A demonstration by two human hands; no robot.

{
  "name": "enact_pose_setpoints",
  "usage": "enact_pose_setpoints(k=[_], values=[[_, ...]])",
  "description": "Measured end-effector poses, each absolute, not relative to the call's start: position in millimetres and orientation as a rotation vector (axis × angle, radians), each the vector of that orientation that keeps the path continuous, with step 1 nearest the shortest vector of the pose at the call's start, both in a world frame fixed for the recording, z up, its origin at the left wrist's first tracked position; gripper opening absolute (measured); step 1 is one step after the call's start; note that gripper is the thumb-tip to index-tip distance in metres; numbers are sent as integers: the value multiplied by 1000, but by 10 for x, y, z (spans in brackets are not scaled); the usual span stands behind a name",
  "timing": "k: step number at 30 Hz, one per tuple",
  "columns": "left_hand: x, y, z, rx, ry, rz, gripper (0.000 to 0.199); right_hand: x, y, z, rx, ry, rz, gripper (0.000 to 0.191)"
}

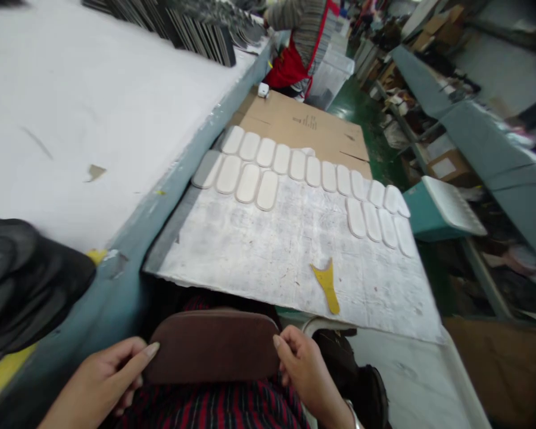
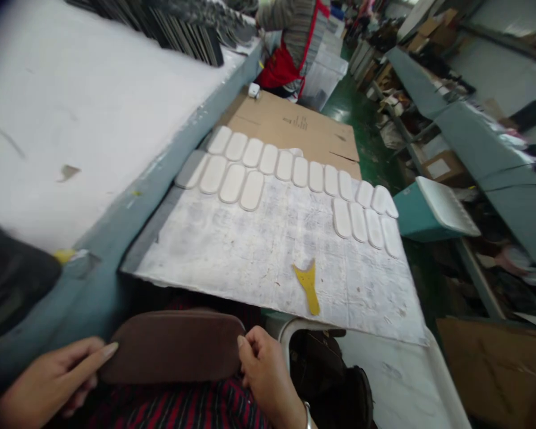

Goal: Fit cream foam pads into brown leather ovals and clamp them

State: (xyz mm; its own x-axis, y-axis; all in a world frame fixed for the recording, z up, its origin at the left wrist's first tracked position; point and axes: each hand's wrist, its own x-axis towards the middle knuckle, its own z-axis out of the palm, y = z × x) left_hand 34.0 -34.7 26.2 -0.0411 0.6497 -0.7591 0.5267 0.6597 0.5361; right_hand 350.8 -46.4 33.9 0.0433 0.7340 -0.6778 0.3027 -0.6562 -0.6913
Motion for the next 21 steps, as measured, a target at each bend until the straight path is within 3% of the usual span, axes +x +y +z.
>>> enact_pose_setpoints(k=[6,21], values=[[458,-292,478,879,1692,269,45,3522,-503,187,-1994,-1072,1665,37],[439,-274,548,898,1631,288,39,3494,-436,333,-2025,-1176,1633,38]])
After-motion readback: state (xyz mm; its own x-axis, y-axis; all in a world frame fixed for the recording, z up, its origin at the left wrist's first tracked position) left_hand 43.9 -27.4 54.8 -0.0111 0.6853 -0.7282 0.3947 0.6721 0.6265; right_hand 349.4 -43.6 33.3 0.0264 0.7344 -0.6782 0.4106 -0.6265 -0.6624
